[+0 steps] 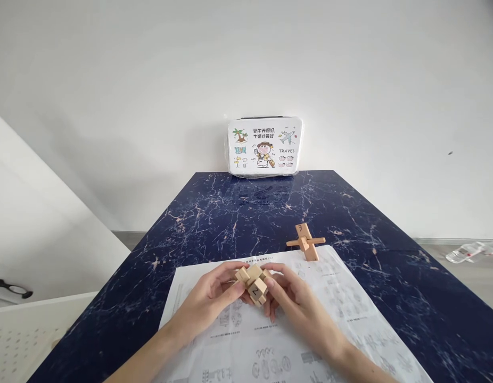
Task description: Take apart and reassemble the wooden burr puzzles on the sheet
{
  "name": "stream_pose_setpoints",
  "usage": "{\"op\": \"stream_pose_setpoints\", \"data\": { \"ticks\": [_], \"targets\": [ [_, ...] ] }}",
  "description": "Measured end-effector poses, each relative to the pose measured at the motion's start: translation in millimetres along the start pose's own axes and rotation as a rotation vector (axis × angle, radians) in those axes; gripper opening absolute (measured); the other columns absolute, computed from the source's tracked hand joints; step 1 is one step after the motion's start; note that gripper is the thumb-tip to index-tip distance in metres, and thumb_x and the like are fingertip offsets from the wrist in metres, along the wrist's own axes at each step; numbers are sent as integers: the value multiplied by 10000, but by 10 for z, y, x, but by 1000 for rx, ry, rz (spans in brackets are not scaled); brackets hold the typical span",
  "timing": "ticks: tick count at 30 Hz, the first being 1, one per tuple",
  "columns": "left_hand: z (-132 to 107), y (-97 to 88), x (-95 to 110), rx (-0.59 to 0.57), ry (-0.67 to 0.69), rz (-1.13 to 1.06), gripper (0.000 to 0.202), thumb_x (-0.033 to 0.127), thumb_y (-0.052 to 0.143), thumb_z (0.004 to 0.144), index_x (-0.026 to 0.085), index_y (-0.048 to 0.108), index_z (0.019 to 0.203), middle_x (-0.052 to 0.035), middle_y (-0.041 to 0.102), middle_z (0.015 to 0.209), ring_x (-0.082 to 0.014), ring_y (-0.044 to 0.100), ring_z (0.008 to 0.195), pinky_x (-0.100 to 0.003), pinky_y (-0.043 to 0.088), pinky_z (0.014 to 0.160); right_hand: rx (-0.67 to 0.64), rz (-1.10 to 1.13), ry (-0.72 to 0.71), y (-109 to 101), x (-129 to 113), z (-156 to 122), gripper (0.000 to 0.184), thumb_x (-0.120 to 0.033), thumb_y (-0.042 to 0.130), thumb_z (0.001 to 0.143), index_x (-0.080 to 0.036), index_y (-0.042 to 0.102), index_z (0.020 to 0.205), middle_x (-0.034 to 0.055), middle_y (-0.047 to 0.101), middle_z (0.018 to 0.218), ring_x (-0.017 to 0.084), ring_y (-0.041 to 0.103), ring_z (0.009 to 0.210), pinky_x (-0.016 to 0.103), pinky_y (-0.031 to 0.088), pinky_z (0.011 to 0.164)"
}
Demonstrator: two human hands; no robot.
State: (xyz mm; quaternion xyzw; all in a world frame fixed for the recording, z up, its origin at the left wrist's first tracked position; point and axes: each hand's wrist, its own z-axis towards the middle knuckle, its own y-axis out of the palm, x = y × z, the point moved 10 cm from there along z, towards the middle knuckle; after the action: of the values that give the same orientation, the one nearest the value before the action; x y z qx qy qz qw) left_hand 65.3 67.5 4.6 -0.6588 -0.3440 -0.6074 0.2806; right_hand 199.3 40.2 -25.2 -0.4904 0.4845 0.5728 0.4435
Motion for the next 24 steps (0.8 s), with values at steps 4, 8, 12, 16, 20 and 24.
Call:
{"op": "stream_pose_setpoints", "data": {
  "ticks": [4,8,12,16,20,24],
  "targets": [
    [-12,-7,13,1,4,13,367,453,701,1010,265,689,1325,-111,717,1283,-252,713,1016,-422,571,925,-34,-7,22,19,-37,-3,462,-625,555,1045,-182,661,1123,22,689,768,147,615,618,311,544,612],
    [-24,-5,37,-5,15,15,361,456,709,1000,270,698,1308,-104,716,1253,-241,719,956,-431,566,920,-39,-17,48,21,-31,-6,465,-631,557,1039,-188,698,1045,38,701,793,154,624,645,325,554,640],
    [-24,33,37,-38,14,17,334,450,713,996,269,705,1276,-87,733,1148,-240,715,939,-428,560,925,-3,2,37,-9,-6,12,476,-665,596,997,-213,675,1125,58,743,873,181,674,707,350,592,680],
    [-21,28,39,-37,25,5,324,438,706,1007,267,698,1282,-80,723,1133,-225,718,908,-402,572,893,27,36,25,-44,23,19,442,-645,638,981,-233,625,1139,37,753,855,170,667,678,333,575,665],
    [-17,23,28,-45,23,-8,298,410,686,1030,265,697,1291,-71,715,1123,-211,718,910,-387,574,894,18,50,19,-28,18,1,373,-583,637,1009,-220,691,1078,37,748,829,162,659,687,312,564,657],
    [-11,31,15,-45,11,-34,302,409,680,1036,261,697,1298,-73,705,1126,-216,718,927,-391,586,892,55,45,45,-64,53,0,366,-569,675,985,-222,722,1093,51,770,878,180,689,728,338,577,709]
  ]
}}
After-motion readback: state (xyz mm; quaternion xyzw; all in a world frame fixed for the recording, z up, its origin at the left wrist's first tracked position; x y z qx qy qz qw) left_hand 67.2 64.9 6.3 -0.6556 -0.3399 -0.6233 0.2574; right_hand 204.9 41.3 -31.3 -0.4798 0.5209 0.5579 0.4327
